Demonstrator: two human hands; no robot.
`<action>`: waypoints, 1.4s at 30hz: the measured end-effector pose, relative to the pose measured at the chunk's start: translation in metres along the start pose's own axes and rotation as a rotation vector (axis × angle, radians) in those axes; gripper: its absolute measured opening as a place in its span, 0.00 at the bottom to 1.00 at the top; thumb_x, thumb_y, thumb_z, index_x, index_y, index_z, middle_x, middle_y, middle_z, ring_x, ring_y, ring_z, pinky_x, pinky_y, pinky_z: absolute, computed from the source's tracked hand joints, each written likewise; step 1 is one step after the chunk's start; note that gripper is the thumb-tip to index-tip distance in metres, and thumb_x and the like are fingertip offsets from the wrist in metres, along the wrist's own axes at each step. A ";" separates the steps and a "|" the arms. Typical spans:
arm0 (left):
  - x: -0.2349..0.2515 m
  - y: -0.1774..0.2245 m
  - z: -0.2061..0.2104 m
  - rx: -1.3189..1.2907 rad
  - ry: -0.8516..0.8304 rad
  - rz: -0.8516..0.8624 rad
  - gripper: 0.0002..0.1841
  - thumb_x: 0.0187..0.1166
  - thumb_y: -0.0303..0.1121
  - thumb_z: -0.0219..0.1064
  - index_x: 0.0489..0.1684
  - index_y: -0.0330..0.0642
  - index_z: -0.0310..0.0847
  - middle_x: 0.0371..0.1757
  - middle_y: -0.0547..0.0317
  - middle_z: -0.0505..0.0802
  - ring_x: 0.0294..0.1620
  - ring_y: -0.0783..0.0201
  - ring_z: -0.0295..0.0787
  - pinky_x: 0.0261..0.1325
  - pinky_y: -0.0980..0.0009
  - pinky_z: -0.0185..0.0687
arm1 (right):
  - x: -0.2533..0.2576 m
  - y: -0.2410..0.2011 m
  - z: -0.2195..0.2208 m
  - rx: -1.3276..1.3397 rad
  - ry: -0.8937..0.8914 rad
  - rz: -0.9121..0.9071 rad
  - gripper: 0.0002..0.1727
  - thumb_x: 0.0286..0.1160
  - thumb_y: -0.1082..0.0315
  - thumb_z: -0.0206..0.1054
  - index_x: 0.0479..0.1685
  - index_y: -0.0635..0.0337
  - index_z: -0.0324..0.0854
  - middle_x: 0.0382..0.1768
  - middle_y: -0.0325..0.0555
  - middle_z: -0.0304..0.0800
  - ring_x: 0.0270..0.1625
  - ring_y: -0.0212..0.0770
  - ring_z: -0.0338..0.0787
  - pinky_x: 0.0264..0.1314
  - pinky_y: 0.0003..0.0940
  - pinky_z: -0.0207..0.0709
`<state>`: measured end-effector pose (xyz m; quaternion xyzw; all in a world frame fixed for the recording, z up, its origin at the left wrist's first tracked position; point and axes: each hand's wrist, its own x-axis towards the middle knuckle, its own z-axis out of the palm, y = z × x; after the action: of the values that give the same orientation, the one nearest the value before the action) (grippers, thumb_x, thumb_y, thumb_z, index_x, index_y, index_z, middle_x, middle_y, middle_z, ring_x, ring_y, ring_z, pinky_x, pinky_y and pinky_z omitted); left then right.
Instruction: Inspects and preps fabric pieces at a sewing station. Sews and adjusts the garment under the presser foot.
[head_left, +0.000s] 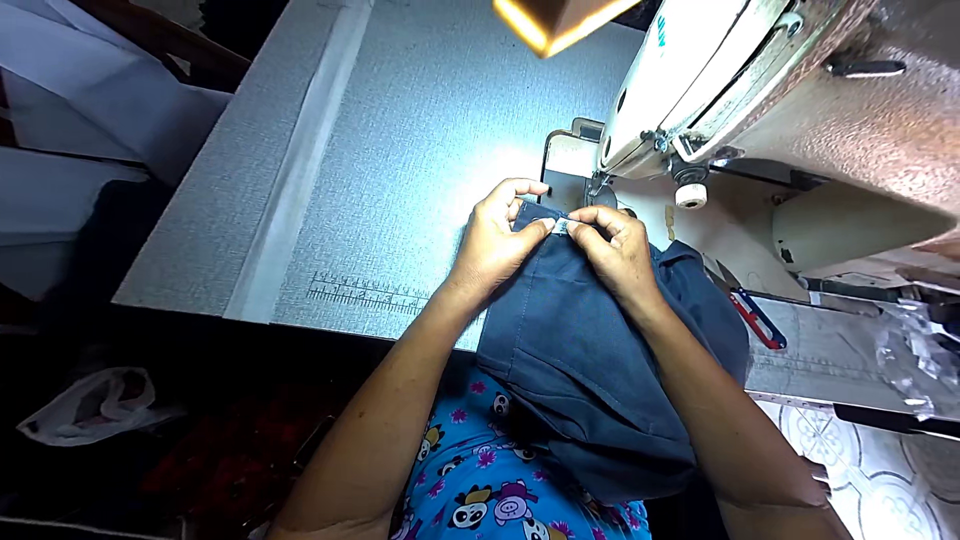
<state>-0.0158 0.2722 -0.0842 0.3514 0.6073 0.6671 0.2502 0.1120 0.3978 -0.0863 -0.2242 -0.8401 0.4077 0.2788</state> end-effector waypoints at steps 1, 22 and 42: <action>0.000 -0.001 0.000 -0.004 0.007 -0.001 0.22 0.70 0.18 0.72 0.64 0.32 0.77 0.42 0.57 0.93 0.40 0.75 0.91 0.48 0.78 0.88 | 0.000 0.000 -0.001 0.007 0.001 -0.002 0.12 0.76 0.64 0.63 0.42 0.56 0.94 0.40 0.39 0.96 0.51 0.37 0.86 0.74 0.53 0.59; 0.000 0.002 0.004 0.008 0.040 -0.005 0.18 0.77 0.19 0.67 0.65 0.30 0.77 0.49 0.55 0.92 0.44 0.76 0.90 0.50 0.80 0.86 | 0.003 0.000 -0.005 -0.011 -0.014 0.009 0.12 0.77 0.61 0.68 0.45 0.56 0.94 0.45 0.40 0.96 0.55 0.36 0.88 0.69 0.49 0.67; 0.001 0.000 0.003 -0.006 0.028 -0.012 0.27 0.69 0.18 0.74 0.70 0.31 0.73 0.49 0.53 0.93 0.44 0.75 0.92 0.51 0.78 0.88 | 0.001 -0.003 -0.004 -0.045 -0.014 -0.032 0.10 0.76 0.63 0.70 0.42 0.59 0.94 0.43 0.44 0.96 0.53 0.37 0.89 0.65 0.43 0.72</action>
<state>-0.0137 0.2749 -0.0842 0.3376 0.6109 0.6722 0.2468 0.1132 0.3991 -0.0813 -0.2141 -0.8546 0.3857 0.2740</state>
